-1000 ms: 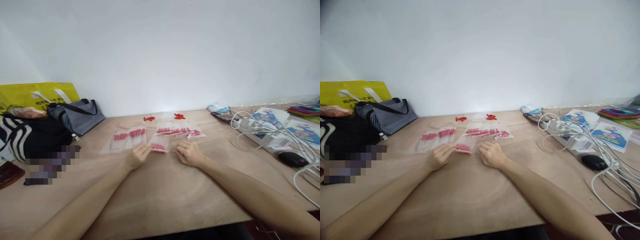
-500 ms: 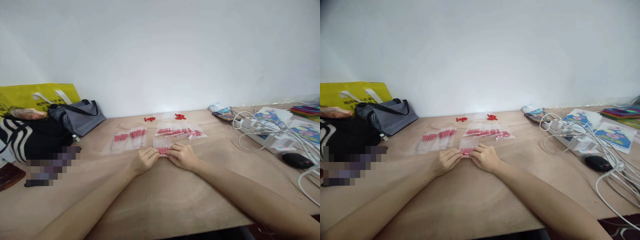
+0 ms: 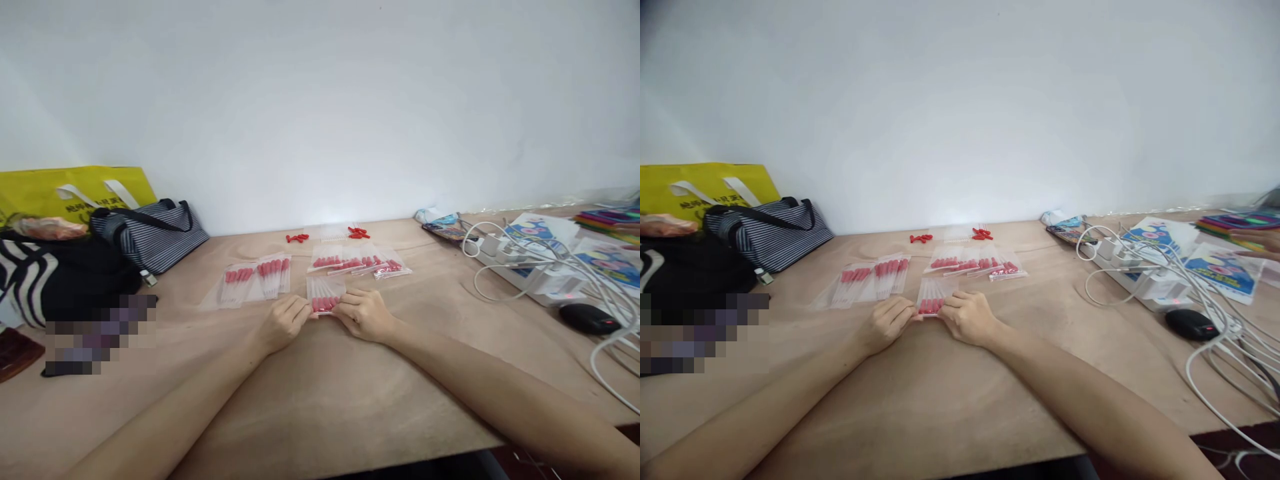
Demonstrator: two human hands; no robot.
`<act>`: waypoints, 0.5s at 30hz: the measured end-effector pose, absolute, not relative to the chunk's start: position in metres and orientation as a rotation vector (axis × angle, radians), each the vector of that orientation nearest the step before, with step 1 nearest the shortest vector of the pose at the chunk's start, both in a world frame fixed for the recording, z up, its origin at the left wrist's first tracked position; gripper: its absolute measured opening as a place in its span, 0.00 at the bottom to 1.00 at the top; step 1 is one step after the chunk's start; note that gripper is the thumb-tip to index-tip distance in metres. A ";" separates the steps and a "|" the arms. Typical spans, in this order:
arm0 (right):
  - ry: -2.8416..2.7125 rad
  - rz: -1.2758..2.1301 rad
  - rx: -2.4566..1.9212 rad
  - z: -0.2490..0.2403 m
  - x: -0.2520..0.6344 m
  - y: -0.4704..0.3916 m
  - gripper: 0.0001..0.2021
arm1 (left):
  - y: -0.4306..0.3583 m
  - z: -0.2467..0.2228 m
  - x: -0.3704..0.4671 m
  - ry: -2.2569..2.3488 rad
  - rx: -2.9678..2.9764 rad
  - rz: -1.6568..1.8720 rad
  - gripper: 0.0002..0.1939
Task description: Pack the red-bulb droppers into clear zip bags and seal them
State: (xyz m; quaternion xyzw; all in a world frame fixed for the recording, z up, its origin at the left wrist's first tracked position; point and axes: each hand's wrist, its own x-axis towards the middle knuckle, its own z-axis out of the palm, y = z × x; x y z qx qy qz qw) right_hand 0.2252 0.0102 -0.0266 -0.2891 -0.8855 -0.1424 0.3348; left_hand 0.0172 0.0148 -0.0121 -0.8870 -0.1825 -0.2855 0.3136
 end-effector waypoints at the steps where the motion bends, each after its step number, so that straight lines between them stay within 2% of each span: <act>1: -2.311 -0.361 -0.777 -0.027 0.226 0.010 0.10 | 0.015 -0.012 0.017 -0.475 -2.355 -0.756 0.10; 5: -2.279 -0.274 -0.920 -0.026 0.232 0.010 0.09 | 0.016 -0.008 0.006 -0.558 -2.463 -0.818 0.16; 7: -2.240 -0.142 -0.958 -0.026 0.237 0.011 0.07 | 0.020 -0.008 -0.004 -0.759 -2.476 -0.851 0.15; 11: -2.033 0.462 -0.890 -0.027 0.245 0.015 0.06 | 0.035 -0.014 -0.024 -1.188 -2.299 -0.880 0.12; 13: -1.861 0.793 -0.820 -0.028 0.247 0.017 0.08 | 0.042 -0.018 -0.030 -1.399 -2.210 -0.806 0.16; 15: -1.711 0.983 -0.740 -0.027 0.249 0.020 0.11 | 0.046 -0.019 -0.031 -1.662 -2.166 -0.653 0.21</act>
